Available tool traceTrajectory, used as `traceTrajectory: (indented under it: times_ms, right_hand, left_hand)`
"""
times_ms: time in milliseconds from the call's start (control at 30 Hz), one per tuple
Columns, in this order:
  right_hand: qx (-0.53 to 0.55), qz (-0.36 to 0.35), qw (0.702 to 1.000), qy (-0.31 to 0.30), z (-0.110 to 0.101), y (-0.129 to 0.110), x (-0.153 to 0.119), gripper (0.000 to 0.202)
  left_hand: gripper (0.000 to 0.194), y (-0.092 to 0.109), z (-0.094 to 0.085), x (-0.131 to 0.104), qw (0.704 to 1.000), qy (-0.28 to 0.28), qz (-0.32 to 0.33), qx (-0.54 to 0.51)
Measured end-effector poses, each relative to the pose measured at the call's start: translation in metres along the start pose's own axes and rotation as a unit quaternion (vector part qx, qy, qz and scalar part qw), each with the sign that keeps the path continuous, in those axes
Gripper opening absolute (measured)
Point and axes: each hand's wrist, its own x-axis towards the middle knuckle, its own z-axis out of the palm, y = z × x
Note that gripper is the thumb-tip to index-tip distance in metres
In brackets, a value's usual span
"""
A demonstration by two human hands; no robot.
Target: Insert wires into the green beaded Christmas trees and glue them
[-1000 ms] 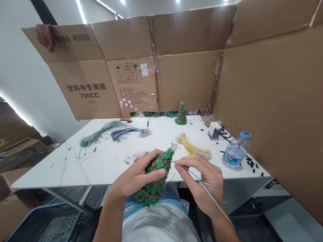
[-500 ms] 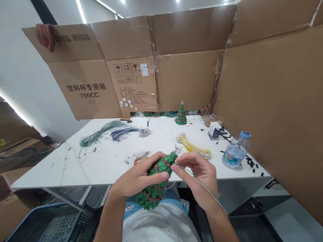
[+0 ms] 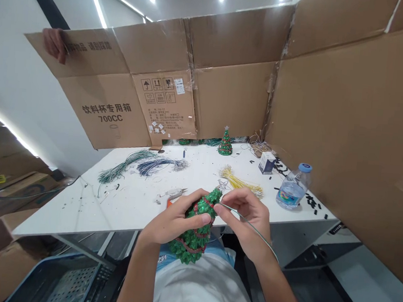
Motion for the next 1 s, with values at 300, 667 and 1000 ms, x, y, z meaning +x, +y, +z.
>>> traceTrajectory:
  times_ms: [300, 667, 1000]
  right_hand:
    - [-0.014, -0.032, 0.999, -0.03, -0.0006, -0.002, 0.0016, 0.012]
    - [0.043, 0.017, 0.998, -0.046, -0.0082, 0.0037, -0.0029, 0.01]
    - [0.062, 0.056, 0.995, -0.046, -0.0084, 0.0043, -0.0056, 0.015]
  left_hand:
    - [0.034, 0.0013, -0.0003, -0.0005, 1.0, -0.011, 0.003, -0.002]
    - [0.033, 0.0009, -0.0022, 0.0006, 1.0, -0.008, 0.003, -0.006]
    - [0.035, 0.0, -0.0028, -0.0003, 1.0, -0.006, -0.005, -0.007]
